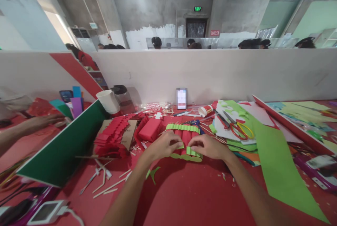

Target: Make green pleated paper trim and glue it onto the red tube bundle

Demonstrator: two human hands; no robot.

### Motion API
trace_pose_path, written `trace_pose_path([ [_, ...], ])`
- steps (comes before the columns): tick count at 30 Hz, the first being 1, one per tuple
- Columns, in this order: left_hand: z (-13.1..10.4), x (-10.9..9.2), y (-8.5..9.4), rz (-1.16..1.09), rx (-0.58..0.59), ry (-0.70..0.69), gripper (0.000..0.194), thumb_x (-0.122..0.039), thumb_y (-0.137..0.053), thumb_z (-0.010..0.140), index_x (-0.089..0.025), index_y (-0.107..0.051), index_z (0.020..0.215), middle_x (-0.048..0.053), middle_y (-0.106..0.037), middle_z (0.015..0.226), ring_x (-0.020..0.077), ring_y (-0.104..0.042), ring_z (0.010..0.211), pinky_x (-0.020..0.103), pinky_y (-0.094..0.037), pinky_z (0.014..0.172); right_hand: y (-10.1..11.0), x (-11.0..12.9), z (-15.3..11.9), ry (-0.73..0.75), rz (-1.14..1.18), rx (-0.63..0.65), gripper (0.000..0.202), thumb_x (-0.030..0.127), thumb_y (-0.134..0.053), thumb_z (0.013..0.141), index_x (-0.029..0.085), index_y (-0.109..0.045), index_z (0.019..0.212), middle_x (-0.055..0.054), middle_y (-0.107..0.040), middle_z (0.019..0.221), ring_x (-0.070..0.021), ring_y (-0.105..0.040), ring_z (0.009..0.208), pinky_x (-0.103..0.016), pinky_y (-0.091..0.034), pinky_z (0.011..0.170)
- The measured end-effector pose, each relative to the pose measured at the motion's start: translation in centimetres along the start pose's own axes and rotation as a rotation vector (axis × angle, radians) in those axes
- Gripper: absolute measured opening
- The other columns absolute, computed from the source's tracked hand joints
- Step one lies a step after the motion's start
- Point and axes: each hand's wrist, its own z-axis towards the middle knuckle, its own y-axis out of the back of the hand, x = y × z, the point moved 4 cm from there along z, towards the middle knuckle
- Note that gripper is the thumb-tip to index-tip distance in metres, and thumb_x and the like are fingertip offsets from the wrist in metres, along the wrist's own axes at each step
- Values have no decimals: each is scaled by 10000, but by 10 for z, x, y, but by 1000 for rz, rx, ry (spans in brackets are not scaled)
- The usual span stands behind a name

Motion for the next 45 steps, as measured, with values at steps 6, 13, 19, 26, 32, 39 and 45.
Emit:
trace_pose_path([
  [6, 1, -2, -9, 16, 59, -37, 265, -306, -469, 904, -167, -636, 752, 19, -617, 708, 152, -513, 703, 269, -355, 649, -7, 0, 3, -5, 30, 5, 172, 299, -597, 826, 182, -696, 901, -21, -658, 741, -139, -539, 628, -228, -399, 567],
  [13, -1, 3, -7, 5, 60, -8, 259, -329, -472, 887, -173, -634, 758, 29, -606, 777, 176, -503, 803, 280, -378, 718, -9, 1, 7, -26, 58, -36, 224, 380, -611, 823, 169, -684, 812, -17, -633, 682, -126, -497, 580, -221, -359, 515],
  [19, 2, 1, -9, -36, 100, 0, 194, -278, -487, 874, -170, -614, 775, 11, -602, 716, 145, -516, 693, 254, -365, 624, -9, -2, 8, -26, 81, -51, 231, 391, -609, 827, 172, -682, 816, -27, -658, 726, -139, -536, 614, -231, -389, 544],
  [26, 2, 0, -9, -51, 129, 6, 180, -264, -500, 867, -168, -638, 804, 11, -611, 717, 131, -518, 659, 231, -355, 583, -11, -4, 10, -23, 208, -49, 166, 300, -639, 800, 177, -677, 904, -46, -690, 841, -171, -612, 737, -255, -459, 651],
  [32, 2, -1, -9, -20, 115, 5, 184, -277, -509, 863, -169, -643, 797, 19, -610, 741, 153, -528, 734, 236, -366, 615, -9, -2, 10, -17, 258, -63, 170, 277, -650, 791, 168, -669, 920, -49, -694, 863, -174, -631, 780, -259, -471, 688],
  [39, 2, -1, -10, 0, 93, -2, 149, -213, -483, 843, -166, -579, 740, -1, -579, 701, 138, -496, 688, 240, -341, 604, -5, -1, 7, 10, 309, -26, 188, 284, -672, 781, 161, -669, 924, -53, -699, 893, -173, -628, 807, -264, -471, 715],
  [45, 3, 2, -12, -29, 115, 19, 150, -210, -474, 850, -164, -590, 767, 0, -594, 708, 122, -487, 632, 241, -331, 574, -6, -5, 8, 15, 346, -26, 191, 266, -693, 765, 167, -671, 926, -44, -698, 882, -172, -634, 812, -260, -470, 713],
])
